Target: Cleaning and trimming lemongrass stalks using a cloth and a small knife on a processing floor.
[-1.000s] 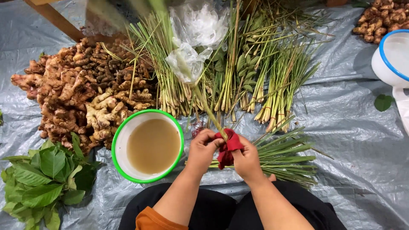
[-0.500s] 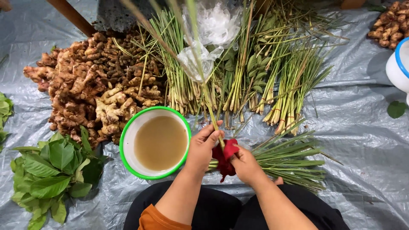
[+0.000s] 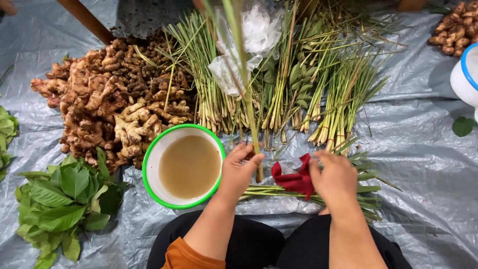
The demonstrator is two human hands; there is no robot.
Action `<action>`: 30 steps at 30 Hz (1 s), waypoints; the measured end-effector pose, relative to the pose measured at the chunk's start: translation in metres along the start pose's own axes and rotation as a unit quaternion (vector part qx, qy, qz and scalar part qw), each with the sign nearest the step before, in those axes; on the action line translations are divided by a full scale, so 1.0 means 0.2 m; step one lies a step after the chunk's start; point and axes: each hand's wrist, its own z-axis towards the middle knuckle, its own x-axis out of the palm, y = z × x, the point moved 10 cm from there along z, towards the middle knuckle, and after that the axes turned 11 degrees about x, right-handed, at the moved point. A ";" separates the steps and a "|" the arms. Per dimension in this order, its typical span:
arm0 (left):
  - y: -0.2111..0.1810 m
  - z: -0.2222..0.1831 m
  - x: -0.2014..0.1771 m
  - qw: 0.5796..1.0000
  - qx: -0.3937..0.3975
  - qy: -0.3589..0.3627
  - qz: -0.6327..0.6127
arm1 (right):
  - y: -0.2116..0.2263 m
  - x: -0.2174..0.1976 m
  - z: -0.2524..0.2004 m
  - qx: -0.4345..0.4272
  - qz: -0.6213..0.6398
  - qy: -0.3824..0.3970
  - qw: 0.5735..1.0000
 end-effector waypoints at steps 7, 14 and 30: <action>0.00 -0.08 0.19 0.988 0.079 0.071 0.111 | 0.11 -0.22 -0.08 -0.080 0.545 -0.085 0.830; 0.11 -0.21 0.34 0.960 0.103 0.172 0.198 | 0.10 -0.09 -0.03 -0.031 0.622 -0.028 0.782; 0.23 -0.10 0.10 0.997 -0.070 0.032 -0.019 | 0.26 0.24 -0.09 0.019 0.564 0.176 0.807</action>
